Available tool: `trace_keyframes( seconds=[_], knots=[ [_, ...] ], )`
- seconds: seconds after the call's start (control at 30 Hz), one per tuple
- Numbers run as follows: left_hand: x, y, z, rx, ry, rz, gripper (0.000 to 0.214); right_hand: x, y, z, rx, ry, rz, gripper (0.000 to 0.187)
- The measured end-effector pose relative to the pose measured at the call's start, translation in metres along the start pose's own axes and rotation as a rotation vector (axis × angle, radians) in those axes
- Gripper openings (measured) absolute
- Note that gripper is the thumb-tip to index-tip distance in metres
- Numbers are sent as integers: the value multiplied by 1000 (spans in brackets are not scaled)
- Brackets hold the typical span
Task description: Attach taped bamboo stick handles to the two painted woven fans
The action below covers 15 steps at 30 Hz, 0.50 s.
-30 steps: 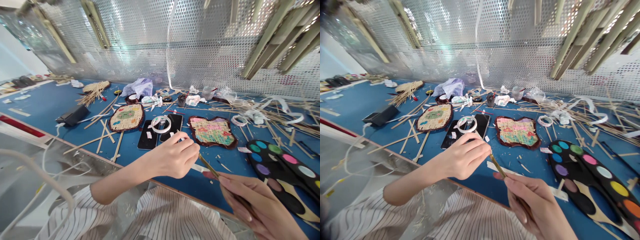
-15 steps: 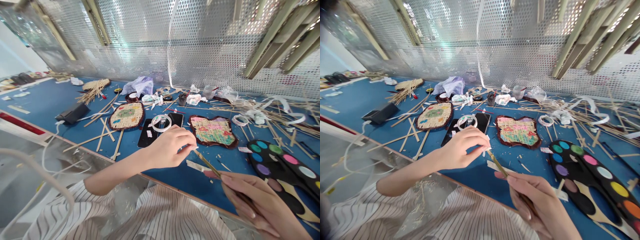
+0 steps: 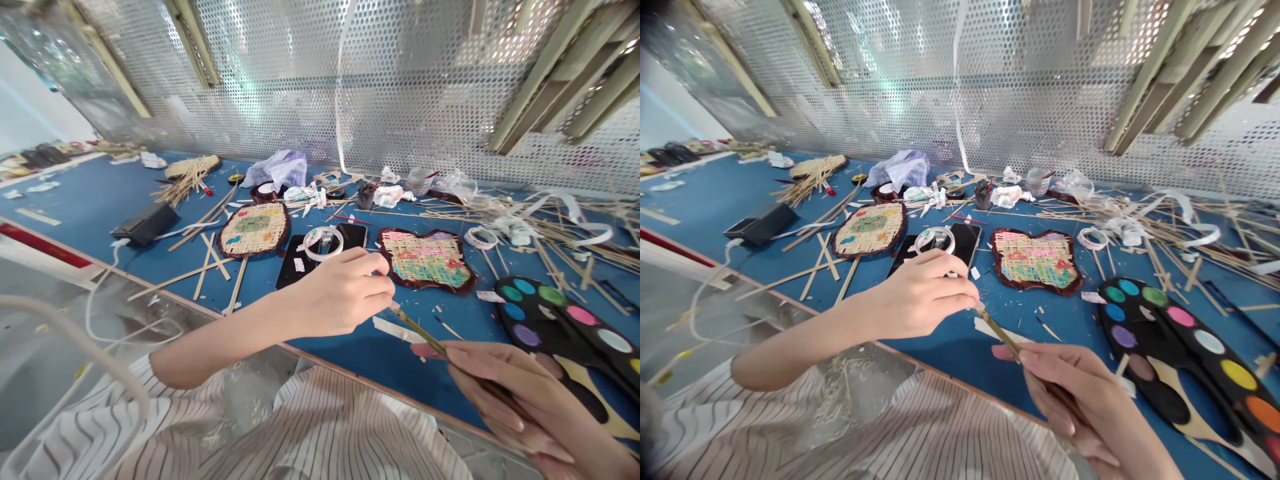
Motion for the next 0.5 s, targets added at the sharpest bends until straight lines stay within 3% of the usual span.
trace_keyframes(
  seconds=[0.5],
  knots=[
    [-1, -20, 6, 228, -278, -585, 13, 1, -7, -5, -26, -79, -43, 28]
  ],
)
Point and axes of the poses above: each hand's wrist, its own z-axis towards the middle knuckle, its own x-axis out of the back of the hand, y = z × x, the point moved 3 cm from there along z, towards the middle knuckle, and after that the axes turned 7 degrees about z, right-handed, at the moved point
